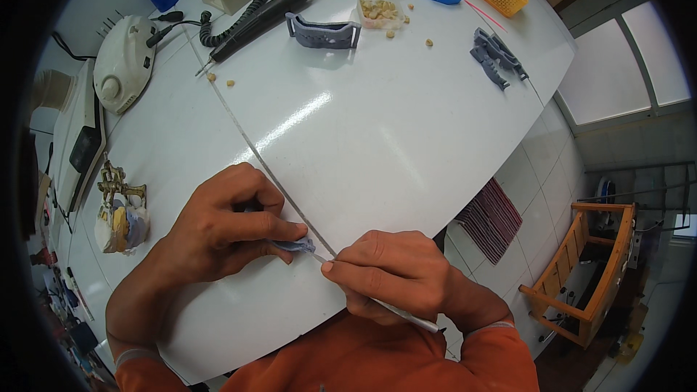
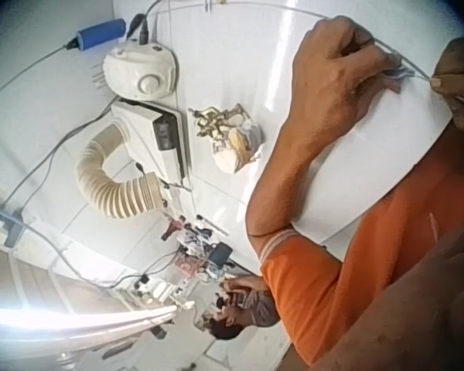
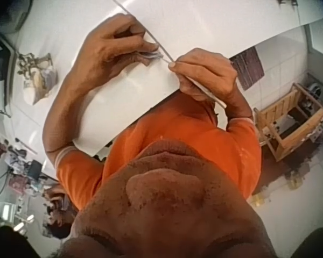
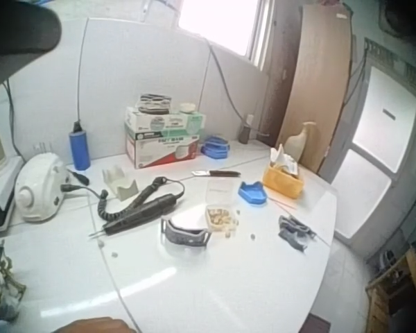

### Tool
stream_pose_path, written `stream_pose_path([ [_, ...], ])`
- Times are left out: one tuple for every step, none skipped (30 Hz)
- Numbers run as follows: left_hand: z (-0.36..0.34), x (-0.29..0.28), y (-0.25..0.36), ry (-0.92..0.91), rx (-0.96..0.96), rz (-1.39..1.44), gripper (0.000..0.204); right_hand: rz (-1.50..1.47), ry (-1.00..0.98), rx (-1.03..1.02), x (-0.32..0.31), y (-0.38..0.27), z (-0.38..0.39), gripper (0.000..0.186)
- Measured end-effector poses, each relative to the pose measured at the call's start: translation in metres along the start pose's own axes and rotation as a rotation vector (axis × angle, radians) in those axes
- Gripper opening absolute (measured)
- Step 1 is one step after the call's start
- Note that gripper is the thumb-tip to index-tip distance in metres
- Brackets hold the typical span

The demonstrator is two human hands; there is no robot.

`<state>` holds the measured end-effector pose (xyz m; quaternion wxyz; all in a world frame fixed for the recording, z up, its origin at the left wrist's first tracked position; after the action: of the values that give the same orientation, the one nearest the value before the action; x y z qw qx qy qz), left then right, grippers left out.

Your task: The recorder uses a utility knife to scrape and trim excess material from a gray dental model on a laboratory bench.

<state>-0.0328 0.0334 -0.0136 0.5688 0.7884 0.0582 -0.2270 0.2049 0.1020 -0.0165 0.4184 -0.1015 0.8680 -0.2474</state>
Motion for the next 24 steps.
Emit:
stream_pose_path([
  [0.0002, -0.0001, 0.0002, -0.001, -0.001, 0.000, 0.037, -0.001, 0.001, 0.001, 0.0001, 0.0000, 0.0001, 0.030],
  [-0.0002, -0.0002, -0.0001, -0.005, -0.002, -0.004, 0.037, -0.001, -0.006, -0.004, 0.0004, 0.0001, 0.0003, 0.029],
  [-0.0005, -0.0002, -0.0004, -0.010, -0.002, -0.007, 0.038, -0.001, -0.012, -0.008, 0.0007, 0.0003, 0.0005, 0.028],
  [-0.0008, -0.0002, -0.0008, -0.012, -0.003, -0.006, 0.038, -0.001, -0.011, -0.006, 0.0007, 0.0008, 0.0008, 0.028],
  [-0.0005, -0.0003, -0.0005, -0.011, -0.004, -0.006, 0.038, 0.007, -0.015, -0.014, 0.0007, 0.0009, 0.0012, 0.027],
  [-0.0004, -0.0004, -0.0001, -0.011, -0.005, -0.005, 0.038, 0.015, -0.019, -0.023, 0.0010, 0.0008, 0.0015, 0.027],
  [-0.0003, -0.0006, 0.0003, -0.013, -0.007, -0.006, 0.038, 0.013, -0.018, -0.021, 0.0017, 0.0011, 0.0019, 0.027],
  [-0.0008, -0.0009, 0.0008, -0.013, -0.003, -0.008, 0.038, 0.003, -0.005, -0.030, 0.0021, 0.0009, 0.0023, 0.029],
  [-0.0013, -0.0012, 0.0012, -0.014, 0.001, -0.011, 0.038, -0.007, 0.009, -0.040, 0.0021, 0.0007, 0.0027, 0.031],
  [-0.0016, -0.0014, 0.0017, -0.016, 0.001, -0.009, 0.038, -0.007, 0.010, -0.037, 0.0018, 0.0007, 0.0028, 0.031],
  [-0.0016, -0.0015, 0.0021, -0.016, -0.003, -0.013, 0.038, -0.008, 0.004, -0.041, 0.0018, 0.0006, 0.0028, 0.031],
  [-0.0015, -0.0014, 0.0022, -0.015, -0.006, -0.017, 0.038, -0.009, -0.001, -0.046, 0.0017, 0.0006, 0.0029, 0.031],
  [-0.0015, -0.0011, 0.0021, -0.017, -0.007, -0.016, 0.038, -0.009, 0.000, -0.043, 0.0013, 0.0009, 0.0029, 0.031],
  [-0.0013, -0.0011, 0.0020, -0.014, -0.009, -0.016, 0.039, -0.006, -0.004, -0.048, 0.0012, 0.0012, 0.0026, 0.031],
  [-0.0011, -0.0011, 0.0020, -0.010, -0.011, -0.017, 0.039, -0.003, -0.008, -0.053, 0.0013, 0.0013, 0.0027, 0.031],
  [-0.0010, -0.0012, 0.0021, -0.011, -0.012, -0.017, 0.039, -0.003, -0.006, -0.051, 0.0022, 0.0017, 0.0031, 0.031],
  [-0.0010, -0.0012, 0.0022, -0.013, -0.013, -0.020, 0.039, -0.006, 0.004, -0.054, 0.0032, 0.0019, 0.0038, 0.031],
  [-0.0009, -0.0012, 0.0024, -0.014, -0.013, -0.023, 0.039, -0.008, 0.014, -0.058, 0.0037, 0.0021, 0.0043, 0.031],
  [-0.0009, -0.0012, 0.0024, -0.015, -0.014, -0.023, 0.039, -0.009, 0.015, -0.057, 0.0037, 0.0021, 0.0043, 0.031],
  [-0.0012, -0.0010, 0.0020, -0.014, -0.013, -0.020, 0.039, -0.005, 0.011, -0.055, 0.0034, 0.0021, 0.0045, 0.031],
  [-0.0015, -0.0009, 0.0016, -0.013, -0.012, -0.017, 0.039, -0.002, 0.007, -0.054, 0.0033, 0.0021, 0.0047, 0.031],
  [-0.0019, -0.0008, 0.0015, -0.015, -0.012, -0.015, 0.039, -0.001, 0.006, -0.051, 0.0034, 0.0023, 0.0052, 0.031],
  [-0.0018, -0.0012, 0.0027, -0.016, -0.016, -0.021, 0.039, -0.001, 0.012, -0.056, 0.0035, 0.0023, 0.0053, 0.031],
  [-0.0016, -0.0014, 0.0034, -0.018, -0.020, -0.026, 0.038, -0.001, 0.018, -0.061, 0.0036, 0.0021, 0.0054, 0.031],
])
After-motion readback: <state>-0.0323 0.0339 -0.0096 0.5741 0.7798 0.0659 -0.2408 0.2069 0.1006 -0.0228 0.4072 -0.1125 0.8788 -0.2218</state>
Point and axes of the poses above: each hand's wrist, its own z-axis away from the middle knuckle, its own x-axis out of the palm, y = z × x, the point moved 3 cm from there along -z, towards the middle knuckle, and after that the axes turned 15 degrees about z, right-handed, at the moved point
